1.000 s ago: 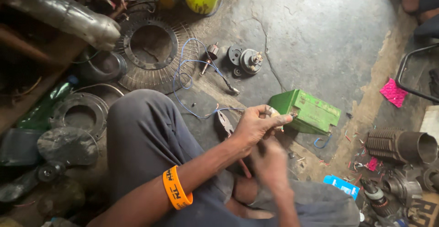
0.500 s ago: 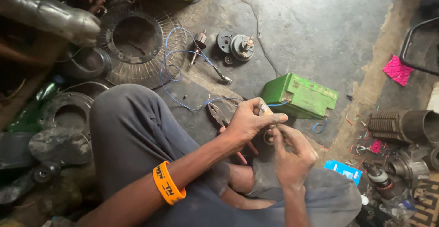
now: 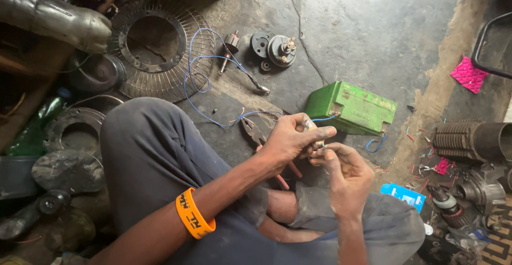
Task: The person sits on the floor and works on small electrical components, including a cylindrical part and a white plastic connector. They use pliers to strip and adjust wires, connect them to a green battery, and test the connection by creating a spark.
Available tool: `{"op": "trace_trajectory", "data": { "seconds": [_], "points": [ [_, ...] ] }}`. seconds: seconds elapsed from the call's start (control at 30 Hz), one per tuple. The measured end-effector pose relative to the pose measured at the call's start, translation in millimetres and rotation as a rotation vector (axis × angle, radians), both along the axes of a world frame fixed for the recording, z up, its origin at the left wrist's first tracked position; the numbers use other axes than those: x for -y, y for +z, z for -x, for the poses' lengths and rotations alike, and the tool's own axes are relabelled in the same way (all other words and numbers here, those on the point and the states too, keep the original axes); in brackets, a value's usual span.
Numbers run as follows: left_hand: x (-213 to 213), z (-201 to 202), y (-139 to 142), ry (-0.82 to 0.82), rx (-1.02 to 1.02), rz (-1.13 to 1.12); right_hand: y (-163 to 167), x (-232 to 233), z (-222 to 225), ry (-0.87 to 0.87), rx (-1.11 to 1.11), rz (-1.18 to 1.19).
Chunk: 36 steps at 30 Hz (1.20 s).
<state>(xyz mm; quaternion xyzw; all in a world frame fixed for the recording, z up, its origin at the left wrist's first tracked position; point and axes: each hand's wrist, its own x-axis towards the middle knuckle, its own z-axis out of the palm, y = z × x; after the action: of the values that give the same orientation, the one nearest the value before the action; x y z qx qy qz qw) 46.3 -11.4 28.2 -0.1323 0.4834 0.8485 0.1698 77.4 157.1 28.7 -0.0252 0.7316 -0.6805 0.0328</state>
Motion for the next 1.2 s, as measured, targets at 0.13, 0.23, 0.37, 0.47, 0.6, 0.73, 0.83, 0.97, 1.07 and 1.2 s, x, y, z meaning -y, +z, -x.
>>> {"op": "trace_trajectory", "data": {
  "seconds": [0.13, 0.23, 0.37, 0.47, 0.6, 0.73, 0.83, 0.97, 1.07, 1.2],
  "points": [
    [-1, 0, -3, -0.023, -0.003, -0.012, -1, 6, -2, -0.045, -0.030, -0.089],
    [-2, 0, -6, -0.009, -0.165, 0.004, -3, 5, -3, -0.066, -0.071, -0.108],
    [3, 0, -9, -0.135, -0.173, -0.075, -3, -7, -1, -0.092, -0.089, -0.079],
    [8, 5, -11, -0.186, -0.217, -0.196, -1, -17, 7, -0.085, -0.014, -0.056],
    [11, 10, -14, -0.161, -0.263, -0.256, -2, -12, 14, 0.153, 0.201, -0.187],
    [11, 12, -17, -0.138, -0.273, -0.274, -21, 17, -3, 0.422, -0.025, -0.911],
    [10, 11, -16, -0.128, -0.264, -0.310, -42, 33, -11, 0.484, -0.046, -1.098],
    [10, 10, -13, -0.115, -0.238, -0.265, -63, 39, -13, 0.503, -0.077, -1.213],
    [10, 9, -9, -0.102, -0.253, -0.219, -75, 42, -16, 0.493, -0.067, -1.235],
    [15, 12, -3, -0.099, -0.279, -0.126, -91, 30, -8, 0.414, 0.061, -1.219]
  ]
}}
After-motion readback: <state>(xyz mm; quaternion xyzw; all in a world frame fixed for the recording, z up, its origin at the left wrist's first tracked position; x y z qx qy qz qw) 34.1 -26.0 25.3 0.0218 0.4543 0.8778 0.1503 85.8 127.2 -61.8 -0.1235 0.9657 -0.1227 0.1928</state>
